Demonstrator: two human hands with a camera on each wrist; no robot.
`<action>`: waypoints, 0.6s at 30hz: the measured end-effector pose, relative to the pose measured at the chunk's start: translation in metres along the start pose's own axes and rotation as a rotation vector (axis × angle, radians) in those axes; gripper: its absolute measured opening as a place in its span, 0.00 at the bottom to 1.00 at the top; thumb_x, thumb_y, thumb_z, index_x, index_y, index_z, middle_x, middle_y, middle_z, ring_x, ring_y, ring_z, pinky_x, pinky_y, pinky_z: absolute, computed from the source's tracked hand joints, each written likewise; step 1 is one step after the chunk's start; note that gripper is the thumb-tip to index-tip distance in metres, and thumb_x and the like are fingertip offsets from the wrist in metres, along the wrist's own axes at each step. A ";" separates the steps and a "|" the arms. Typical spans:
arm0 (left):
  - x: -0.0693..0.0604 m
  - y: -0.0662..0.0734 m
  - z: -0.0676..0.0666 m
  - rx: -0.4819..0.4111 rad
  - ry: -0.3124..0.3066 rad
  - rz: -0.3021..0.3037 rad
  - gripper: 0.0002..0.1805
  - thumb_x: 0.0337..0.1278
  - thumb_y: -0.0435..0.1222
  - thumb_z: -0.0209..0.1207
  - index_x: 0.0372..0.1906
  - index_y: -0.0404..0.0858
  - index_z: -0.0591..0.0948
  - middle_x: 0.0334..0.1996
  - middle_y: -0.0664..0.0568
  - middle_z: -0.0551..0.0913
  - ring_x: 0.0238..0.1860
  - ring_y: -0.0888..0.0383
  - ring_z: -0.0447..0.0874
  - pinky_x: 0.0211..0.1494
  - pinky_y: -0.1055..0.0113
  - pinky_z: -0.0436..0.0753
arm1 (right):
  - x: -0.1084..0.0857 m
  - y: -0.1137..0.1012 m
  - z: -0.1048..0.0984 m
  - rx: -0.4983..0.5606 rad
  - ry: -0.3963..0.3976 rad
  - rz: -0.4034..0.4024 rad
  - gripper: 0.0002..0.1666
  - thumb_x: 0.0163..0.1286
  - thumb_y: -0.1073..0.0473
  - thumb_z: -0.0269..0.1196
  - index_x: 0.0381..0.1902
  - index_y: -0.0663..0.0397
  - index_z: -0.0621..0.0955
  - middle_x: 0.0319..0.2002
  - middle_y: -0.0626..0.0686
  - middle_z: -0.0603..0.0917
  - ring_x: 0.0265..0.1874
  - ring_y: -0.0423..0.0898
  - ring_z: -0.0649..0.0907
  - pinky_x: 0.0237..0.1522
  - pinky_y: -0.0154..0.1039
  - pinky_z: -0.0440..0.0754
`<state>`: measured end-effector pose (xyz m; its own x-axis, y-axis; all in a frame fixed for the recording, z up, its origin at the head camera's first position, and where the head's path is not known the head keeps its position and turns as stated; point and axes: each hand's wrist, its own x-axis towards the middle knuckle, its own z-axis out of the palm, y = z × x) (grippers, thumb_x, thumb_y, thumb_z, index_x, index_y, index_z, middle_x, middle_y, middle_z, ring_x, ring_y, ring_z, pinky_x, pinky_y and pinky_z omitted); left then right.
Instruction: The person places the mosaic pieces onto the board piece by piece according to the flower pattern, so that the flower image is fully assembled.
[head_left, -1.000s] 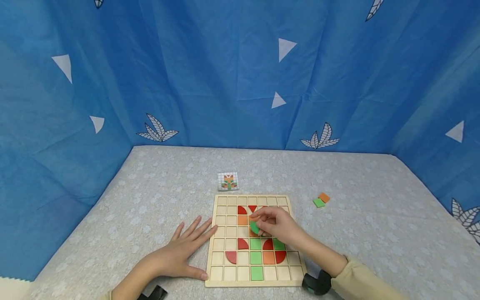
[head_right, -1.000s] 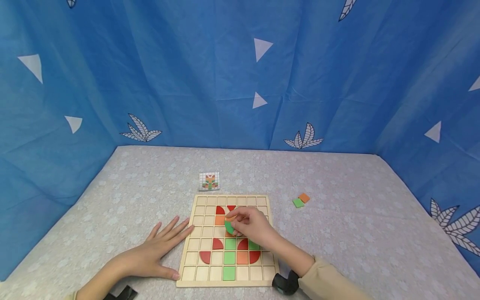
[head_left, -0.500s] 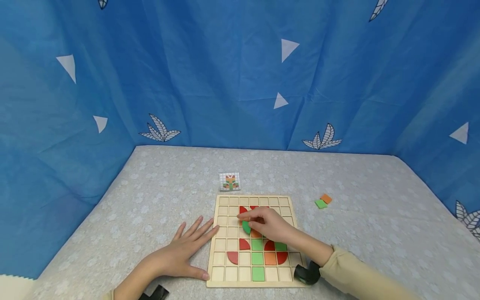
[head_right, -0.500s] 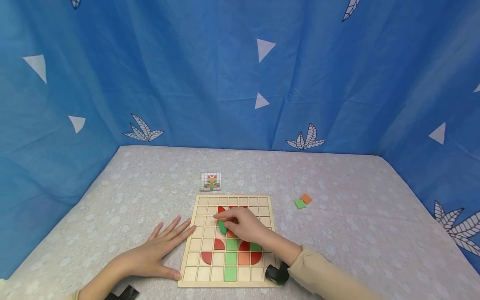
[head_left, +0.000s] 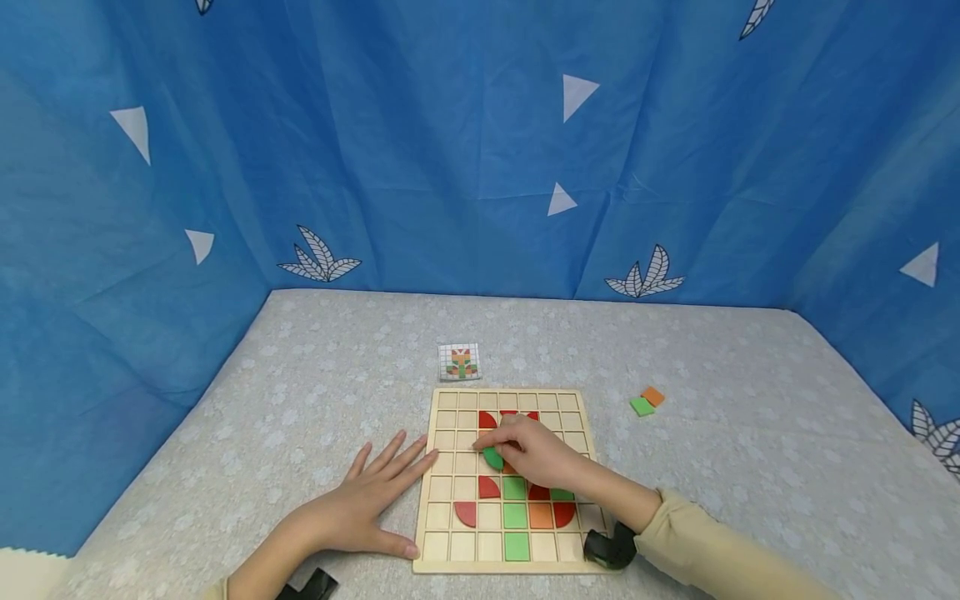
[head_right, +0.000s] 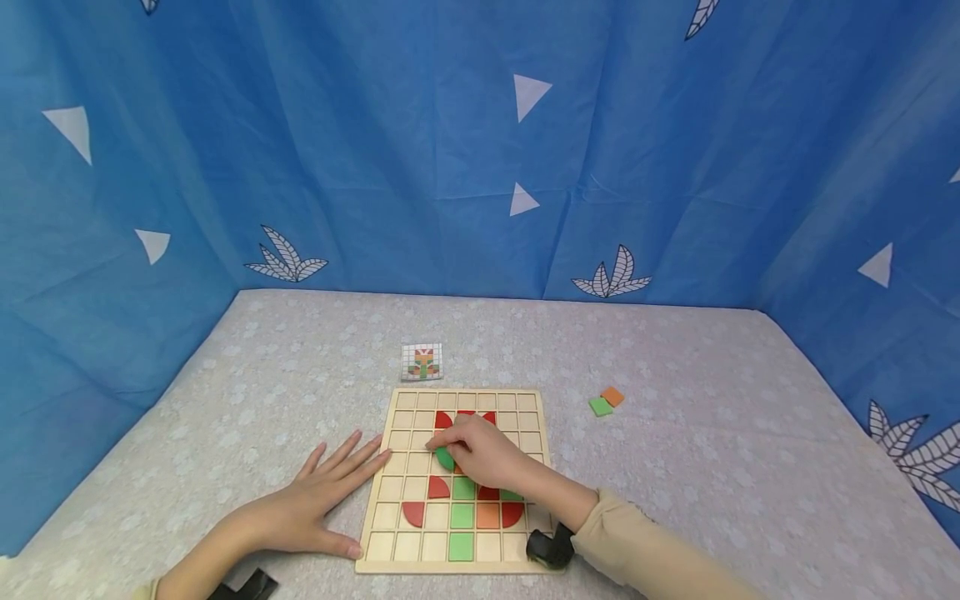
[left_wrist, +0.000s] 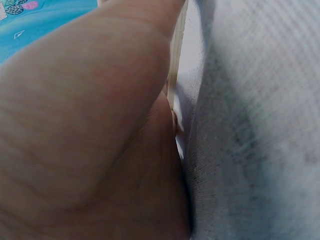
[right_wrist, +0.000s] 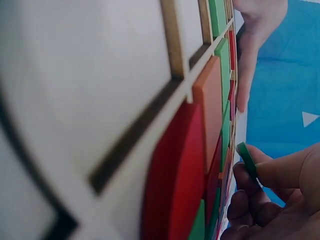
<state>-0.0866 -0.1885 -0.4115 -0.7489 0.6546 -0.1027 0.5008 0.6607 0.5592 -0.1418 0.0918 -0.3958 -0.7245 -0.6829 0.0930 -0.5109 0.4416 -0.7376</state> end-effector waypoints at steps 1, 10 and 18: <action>0.000 0.000 0.000 -0.001 0.000 0.001 0.57 0.41 0.66 0.60 0.75 0.46 0.50 0.74 0.50 0.42 0.71 0.45 0.29 0.61 0.36 0.29 | 0.000 0.000 0.000 -0.011 0.001 -0.001 0.18 0.67 0.75 0.53 0.43 0.55 0.85 0.30 0.45 0.79 0.26 0.41 0.69 0.28 0.34 0.69; 0.000 -0.002 0.001 0.002 -0.001 0.002 0.57 0.41 0.67 0.59 0.75 0.47 0.49 0.74 0.51 0.41 0.71 0.45 0.29 0.61 0.35 0.30 | 0.000 -0.001 0.004 -0.001 0.033 0.051 0.11 0.67 0.71 0.56 0.40 0.54 0.82 0.37 0.45 0.82 0.32 0.39 0.77 0.35 0.34 0.76; 0.000 -0.002 0.001 0.005 0.001 0.014 0.57 0.42 0.66 0.59 0.75 0.47 0.49 0.74 0.51 0.41 0.71 0.45 0.29 0.60 0.35 0.30 | -0.001 -0.002 0.005 -0.052 0.069 0.039 0.09 0.64 0.72 0.59 0.33 0.53 0.83 0.28 0.42 0.81 0.22 0.36 0.74 0.27 0.33 0.75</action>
<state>-0.0872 -0.1896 -0.4131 -0.7423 0.6634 -0.0945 0.5131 0.6534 0.5566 -0.1379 0.0887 -0.3973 -0.7736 -0.6237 0.1121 -0.5037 0.4980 -0.7059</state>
